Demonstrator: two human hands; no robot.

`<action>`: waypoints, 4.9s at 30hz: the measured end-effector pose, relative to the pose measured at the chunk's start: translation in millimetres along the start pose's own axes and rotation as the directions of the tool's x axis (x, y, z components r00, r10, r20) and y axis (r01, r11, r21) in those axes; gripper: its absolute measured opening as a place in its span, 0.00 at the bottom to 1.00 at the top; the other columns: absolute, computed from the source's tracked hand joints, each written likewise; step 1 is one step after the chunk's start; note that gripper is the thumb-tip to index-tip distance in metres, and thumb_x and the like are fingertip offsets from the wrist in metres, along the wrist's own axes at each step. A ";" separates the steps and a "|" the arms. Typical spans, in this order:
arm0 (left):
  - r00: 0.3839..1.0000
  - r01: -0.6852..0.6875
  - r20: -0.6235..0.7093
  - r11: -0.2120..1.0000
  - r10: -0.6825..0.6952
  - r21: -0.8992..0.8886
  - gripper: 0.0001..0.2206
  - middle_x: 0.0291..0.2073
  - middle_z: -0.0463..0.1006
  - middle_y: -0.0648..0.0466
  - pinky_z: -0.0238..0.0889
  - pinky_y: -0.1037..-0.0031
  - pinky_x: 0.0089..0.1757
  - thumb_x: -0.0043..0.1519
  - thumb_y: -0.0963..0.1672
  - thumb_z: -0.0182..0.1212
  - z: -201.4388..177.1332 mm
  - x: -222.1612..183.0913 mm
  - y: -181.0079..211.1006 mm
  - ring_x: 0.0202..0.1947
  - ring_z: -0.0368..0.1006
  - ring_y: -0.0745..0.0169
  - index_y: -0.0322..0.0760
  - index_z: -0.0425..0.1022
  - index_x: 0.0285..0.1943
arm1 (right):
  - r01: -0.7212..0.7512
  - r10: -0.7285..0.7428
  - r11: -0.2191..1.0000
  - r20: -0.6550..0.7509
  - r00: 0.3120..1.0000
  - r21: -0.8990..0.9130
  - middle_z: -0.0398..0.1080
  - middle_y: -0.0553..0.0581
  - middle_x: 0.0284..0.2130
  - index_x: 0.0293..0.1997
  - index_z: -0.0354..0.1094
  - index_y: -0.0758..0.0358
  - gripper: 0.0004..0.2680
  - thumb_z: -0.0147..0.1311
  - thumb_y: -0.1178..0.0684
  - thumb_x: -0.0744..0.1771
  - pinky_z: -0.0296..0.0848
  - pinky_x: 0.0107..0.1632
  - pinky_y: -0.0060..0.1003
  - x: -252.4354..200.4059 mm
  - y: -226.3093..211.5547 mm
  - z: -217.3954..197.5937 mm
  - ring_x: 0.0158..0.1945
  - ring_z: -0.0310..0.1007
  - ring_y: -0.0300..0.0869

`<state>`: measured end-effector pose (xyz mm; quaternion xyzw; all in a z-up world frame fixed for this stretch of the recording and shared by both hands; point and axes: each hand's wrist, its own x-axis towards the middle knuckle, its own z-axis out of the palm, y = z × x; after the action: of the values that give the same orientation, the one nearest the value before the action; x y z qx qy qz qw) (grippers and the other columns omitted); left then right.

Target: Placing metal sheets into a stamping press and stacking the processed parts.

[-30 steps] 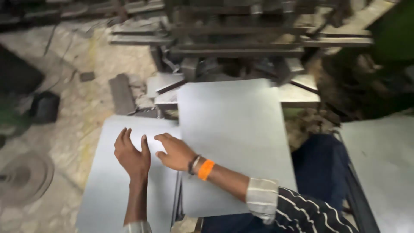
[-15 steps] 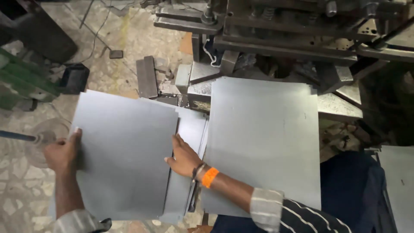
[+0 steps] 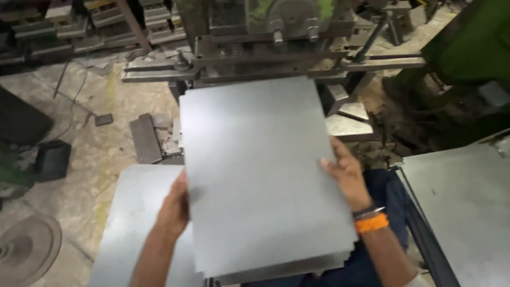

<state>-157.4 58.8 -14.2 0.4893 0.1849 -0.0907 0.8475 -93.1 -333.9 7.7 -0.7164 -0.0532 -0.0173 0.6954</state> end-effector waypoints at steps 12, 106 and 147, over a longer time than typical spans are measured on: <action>0.952 -0.030 -0.204 0.734 0.227 0.679 0.33 0.46 0.83 0.56 0.68 0.62 0.51 0.44 0.56 0.80 76.0 181.0 27.0 0.49 0.79 0.54 0.58 0.77 0.62 | -0.089 0.095 0.989 -0.044 0.994 0.116 0.77 0.52 0.38 0.55 0.74 0.55 0.16 0.65 0.56 0.62 0.78 0.40 0.32 173.5 53.0 -80.3 0.37 0.78 0.32; 0.996 0.046 -0.082 0.986 -0.033 0.163 0.33 0.51 0.80 0.46 0.68 0.57 0.54 0.49 0.43 0.74 85.5 7.8 6.6 0.53 0.75 0.51 0.44 0.72 0.68 | -0.078 0.078 0.997 -0.111 0.991 0.002 0.72 0.55 0.35 0.62 0.68 0.64 0.17 0.58 0.59 0.66 0.75 0.39 0.33 46.3 5.0 -44.8 0.34 0.74 0.37; 0.957 -0.236 -0.111 0.941 0.269 0.244 0.14 0.23 0.78 0.51 0.73 0.74 0.28 0.47 0.41 0.78 98.9 159.0 49.7 0.23 0.80 0.60 0.35 0.80 0.40 | -0.133 0.138 0.983 -0.034 0.990 0.124 0.76 0.55 0.30 0.53 0.73 0.60 0.12 0.64 0.54 0.65 0.79 0.42 0.35 207.8 51.8 -68.3 0.33 0.80 0.37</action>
<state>27.0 2.9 6.2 0.6081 0.1691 0.0336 0.7749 122.0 -392.7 -21.1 -0.6741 0.0095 0.0180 0.7384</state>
